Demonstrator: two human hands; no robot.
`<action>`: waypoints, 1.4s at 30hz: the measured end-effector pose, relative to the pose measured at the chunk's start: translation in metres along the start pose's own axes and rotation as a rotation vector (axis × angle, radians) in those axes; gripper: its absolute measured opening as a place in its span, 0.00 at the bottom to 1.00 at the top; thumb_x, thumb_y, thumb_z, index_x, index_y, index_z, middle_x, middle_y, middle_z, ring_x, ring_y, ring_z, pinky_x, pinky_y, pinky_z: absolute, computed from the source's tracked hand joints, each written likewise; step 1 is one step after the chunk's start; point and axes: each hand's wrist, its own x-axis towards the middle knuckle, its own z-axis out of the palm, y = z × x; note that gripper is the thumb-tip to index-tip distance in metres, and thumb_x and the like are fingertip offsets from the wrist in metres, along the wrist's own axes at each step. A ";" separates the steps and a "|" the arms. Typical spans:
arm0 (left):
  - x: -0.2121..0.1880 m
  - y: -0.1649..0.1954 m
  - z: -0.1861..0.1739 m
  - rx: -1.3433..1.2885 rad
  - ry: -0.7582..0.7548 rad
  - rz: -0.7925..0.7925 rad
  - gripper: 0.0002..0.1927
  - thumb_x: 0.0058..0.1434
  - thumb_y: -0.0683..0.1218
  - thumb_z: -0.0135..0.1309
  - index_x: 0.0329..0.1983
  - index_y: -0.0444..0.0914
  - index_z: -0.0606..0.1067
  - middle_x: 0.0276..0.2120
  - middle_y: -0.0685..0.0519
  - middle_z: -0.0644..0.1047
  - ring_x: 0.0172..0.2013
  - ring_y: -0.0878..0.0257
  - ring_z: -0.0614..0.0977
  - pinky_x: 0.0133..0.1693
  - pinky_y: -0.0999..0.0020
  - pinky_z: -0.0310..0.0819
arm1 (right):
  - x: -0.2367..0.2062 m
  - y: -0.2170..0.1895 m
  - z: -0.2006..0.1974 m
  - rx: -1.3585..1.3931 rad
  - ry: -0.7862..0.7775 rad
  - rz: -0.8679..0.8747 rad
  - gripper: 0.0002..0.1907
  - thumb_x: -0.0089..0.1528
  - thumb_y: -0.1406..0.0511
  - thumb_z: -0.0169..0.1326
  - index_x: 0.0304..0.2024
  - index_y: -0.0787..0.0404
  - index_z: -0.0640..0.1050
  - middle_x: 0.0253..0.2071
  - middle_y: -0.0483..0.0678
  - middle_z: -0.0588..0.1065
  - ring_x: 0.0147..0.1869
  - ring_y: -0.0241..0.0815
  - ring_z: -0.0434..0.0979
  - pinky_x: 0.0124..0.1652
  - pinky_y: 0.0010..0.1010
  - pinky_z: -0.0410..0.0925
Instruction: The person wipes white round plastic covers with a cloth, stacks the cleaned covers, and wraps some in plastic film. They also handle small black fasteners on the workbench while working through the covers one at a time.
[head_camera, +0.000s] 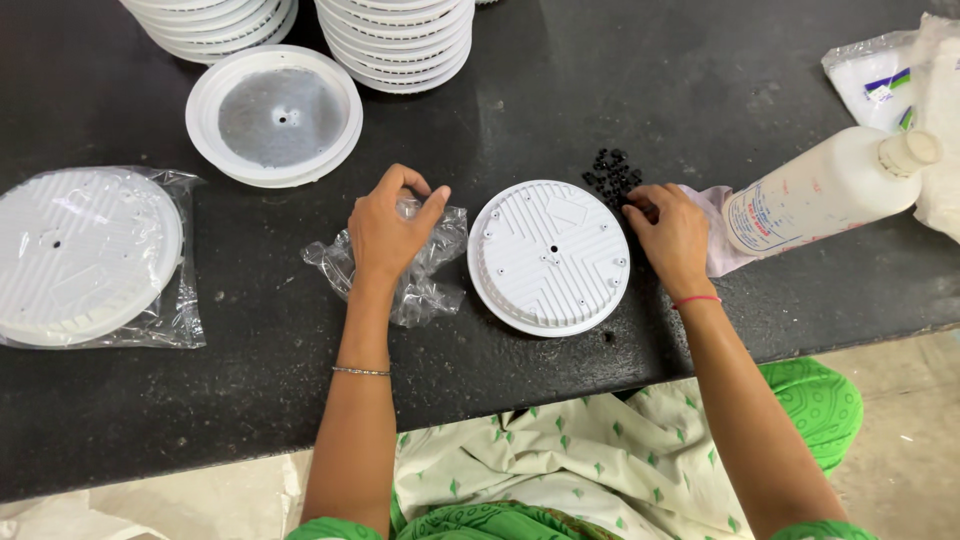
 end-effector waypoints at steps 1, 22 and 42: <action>-0.001 0.001 -0.001 -0.008 0.006 0.028 0.16 0.56 0.56 0.68 0.36 0.42 0.77 0.24 0.51 0.80 0.29 0.52 0.84 0.33 0.58 0.74 | 0.001 0.000 0.000 -0.002 -0.002 -0.008 0.09 0.62 0.65 0.62 0.43 0.61 0.83 0.37 0.49 0.78 0.38 0.45 0.81 0.39 0.36 0.72; -0.006 0.009 -0.009 -0.019 -0.195 -0.019 0.17 0.54 0.54 0.68 0.46 0.47 0.81 0.28 0.47 0.81 0.30 0.51 0.83 0.34 0.59 0.75 | -0.035 -0.106 -0.042 0.248 -0.096 -0.311 0.07 0.63 0.71 0.60 0.45 0.63 0.81 0.40 0.48 0.78 0.38 0.39 0.82 0.37 0.28 0.75; -0.005 0.012 -0.013 -0.037 -0.250 -0.057 0.15 0.54 0.54 0.67 0.43 0.47 0.81 0.25 0.52 0.81 0.27 0.59 0.83 0.33 0.62 0.75 | -0.038 -0.120 -0.037 -0.044 -0.058 -0.514 0.05 0.63 0.66 0.62 0.42 0.59 0.82 0.39 0.44 0.79 0.42 0.44 0.80 0.39 0.34 0.73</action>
